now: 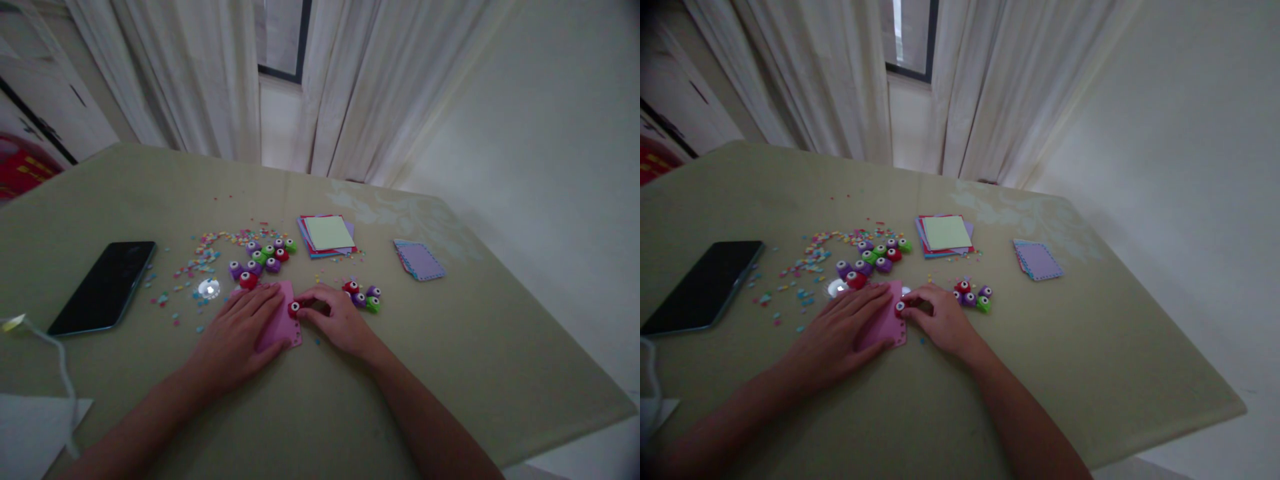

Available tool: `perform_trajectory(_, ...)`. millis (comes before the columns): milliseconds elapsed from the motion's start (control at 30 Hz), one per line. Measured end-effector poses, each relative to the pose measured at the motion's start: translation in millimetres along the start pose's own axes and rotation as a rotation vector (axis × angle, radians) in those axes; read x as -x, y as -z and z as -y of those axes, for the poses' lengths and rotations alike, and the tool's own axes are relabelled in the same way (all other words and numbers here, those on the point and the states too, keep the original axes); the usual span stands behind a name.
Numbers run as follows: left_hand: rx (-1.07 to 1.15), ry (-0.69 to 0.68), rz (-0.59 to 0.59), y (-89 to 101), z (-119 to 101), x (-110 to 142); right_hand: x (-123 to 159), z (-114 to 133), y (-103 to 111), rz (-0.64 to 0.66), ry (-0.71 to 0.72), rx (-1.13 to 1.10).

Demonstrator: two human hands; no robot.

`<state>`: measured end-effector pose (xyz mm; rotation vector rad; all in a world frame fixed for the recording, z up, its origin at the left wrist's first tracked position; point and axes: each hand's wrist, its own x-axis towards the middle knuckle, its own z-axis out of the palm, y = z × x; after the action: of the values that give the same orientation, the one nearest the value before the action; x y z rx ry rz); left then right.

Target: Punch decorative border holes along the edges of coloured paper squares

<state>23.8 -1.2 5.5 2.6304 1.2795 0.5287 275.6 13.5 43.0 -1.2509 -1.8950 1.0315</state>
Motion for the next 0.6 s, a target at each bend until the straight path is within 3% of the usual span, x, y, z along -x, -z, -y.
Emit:
perform_trajectory(433,0.001,-0.011,-0.029,-0.1,-0.7,-0.9,1.2,2.7,1.9,0.037,-0.078,-0.025)
perform_trajectory(600,0.004,-0.020,-0.054,1.3,1.0,-1.1,0.4,-2.9,-0.1,-0.041,-0.165,-0.201)
